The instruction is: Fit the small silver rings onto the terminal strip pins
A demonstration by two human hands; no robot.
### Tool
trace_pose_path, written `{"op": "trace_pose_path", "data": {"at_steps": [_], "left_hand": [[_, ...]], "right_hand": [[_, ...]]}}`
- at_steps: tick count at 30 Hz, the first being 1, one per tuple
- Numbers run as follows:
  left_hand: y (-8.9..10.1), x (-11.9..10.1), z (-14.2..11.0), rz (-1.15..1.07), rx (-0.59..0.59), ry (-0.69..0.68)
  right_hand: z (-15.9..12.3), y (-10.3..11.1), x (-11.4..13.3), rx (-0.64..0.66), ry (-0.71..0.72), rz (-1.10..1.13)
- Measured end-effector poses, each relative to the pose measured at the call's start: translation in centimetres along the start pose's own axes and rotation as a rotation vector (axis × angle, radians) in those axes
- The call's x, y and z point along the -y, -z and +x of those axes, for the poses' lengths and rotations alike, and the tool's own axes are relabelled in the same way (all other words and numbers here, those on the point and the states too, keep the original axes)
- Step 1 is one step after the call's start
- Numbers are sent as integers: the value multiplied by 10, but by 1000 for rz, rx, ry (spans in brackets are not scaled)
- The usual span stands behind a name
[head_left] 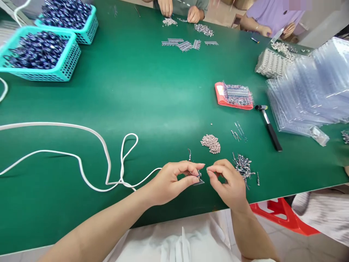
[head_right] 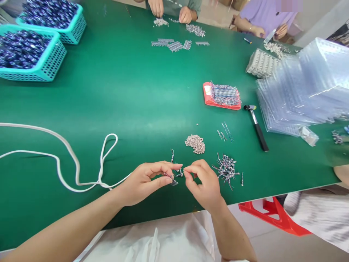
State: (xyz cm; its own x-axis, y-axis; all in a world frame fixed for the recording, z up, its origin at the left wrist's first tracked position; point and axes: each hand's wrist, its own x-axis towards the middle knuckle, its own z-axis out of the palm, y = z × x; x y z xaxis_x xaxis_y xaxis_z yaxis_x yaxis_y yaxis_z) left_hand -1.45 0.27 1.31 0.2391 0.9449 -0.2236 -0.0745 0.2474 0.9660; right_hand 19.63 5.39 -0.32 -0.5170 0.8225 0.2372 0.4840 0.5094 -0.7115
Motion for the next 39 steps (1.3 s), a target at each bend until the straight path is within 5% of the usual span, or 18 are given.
{"op": "trace_pose_path", "data": {"at_steps": [15, 39], "left_hand": [[-8, -1, -9, 188, -65, -303], [-12, 7, -10, 7, -47, -155]], "right_hand": [[-1, -17, 9, -312, 240, -113], [-2, -23, 9, -347, 243, -179]]}}
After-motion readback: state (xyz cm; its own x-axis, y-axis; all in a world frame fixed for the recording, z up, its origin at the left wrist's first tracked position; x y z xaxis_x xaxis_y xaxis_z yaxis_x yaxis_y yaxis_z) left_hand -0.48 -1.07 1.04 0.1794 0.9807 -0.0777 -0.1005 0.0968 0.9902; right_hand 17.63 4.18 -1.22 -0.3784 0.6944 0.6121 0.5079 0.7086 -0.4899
